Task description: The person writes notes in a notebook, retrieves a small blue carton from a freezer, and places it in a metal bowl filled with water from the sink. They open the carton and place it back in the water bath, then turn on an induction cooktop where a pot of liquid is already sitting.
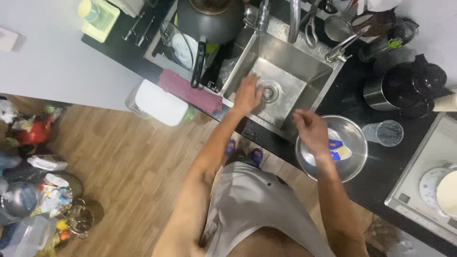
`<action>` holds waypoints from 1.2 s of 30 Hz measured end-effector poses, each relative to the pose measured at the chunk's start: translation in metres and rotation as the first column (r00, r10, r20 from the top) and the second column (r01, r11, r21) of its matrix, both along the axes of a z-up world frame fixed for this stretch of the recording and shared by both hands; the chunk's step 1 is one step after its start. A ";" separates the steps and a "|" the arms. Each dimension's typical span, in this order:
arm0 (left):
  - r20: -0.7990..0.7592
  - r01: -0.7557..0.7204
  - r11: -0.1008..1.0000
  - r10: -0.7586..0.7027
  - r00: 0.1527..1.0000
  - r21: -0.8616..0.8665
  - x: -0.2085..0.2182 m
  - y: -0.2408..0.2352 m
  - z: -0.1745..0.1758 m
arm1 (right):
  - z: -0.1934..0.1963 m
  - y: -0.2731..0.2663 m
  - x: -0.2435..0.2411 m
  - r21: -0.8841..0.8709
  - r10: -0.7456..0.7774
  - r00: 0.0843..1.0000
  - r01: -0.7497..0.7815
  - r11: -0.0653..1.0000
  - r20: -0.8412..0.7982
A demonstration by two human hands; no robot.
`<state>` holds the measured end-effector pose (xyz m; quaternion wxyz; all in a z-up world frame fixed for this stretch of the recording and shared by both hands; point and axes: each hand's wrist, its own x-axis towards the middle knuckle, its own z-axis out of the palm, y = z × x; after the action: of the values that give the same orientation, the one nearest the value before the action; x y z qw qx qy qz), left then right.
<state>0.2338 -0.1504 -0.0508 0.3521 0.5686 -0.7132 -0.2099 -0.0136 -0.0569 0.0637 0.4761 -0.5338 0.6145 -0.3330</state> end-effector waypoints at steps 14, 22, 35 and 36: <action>0.492 0.099 0.993 -0.115 0.863 0.059 0.049 -0.202 0.005 | -0.069 -0.145 0.046 0.109 -0.261 0.851 0.238 0.965 0.456; 0.592 0.203 0.956 -0.291 0.752 0.213 0.052 -0.251 -0.037 | -0.074 -0.162 0.065 0.172 -0.429 0.791 0.394 0.903 0.437; 0.671 0.119 0.992 -0.115 0.732 0.040 0.033 -0.201 -0.018 | -0.103 -0.182 0.078 0.337 -0.561 0.642 0.448 0.828 0.523; 0.605 0.129 0.992 -0.096 0.790 -0.012 0.029 -0.188 -0.014 | -0.111 -0.184 0.076 0.365 -0.586 0.636 0.458 0.811 0.503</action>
<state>0.2632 -0.3386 -0.0646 0.1085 0.5529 -0.8259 -0.0196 0.0627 -0.2406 -0.0472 0.5779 -0.1485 0.5921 -0.5417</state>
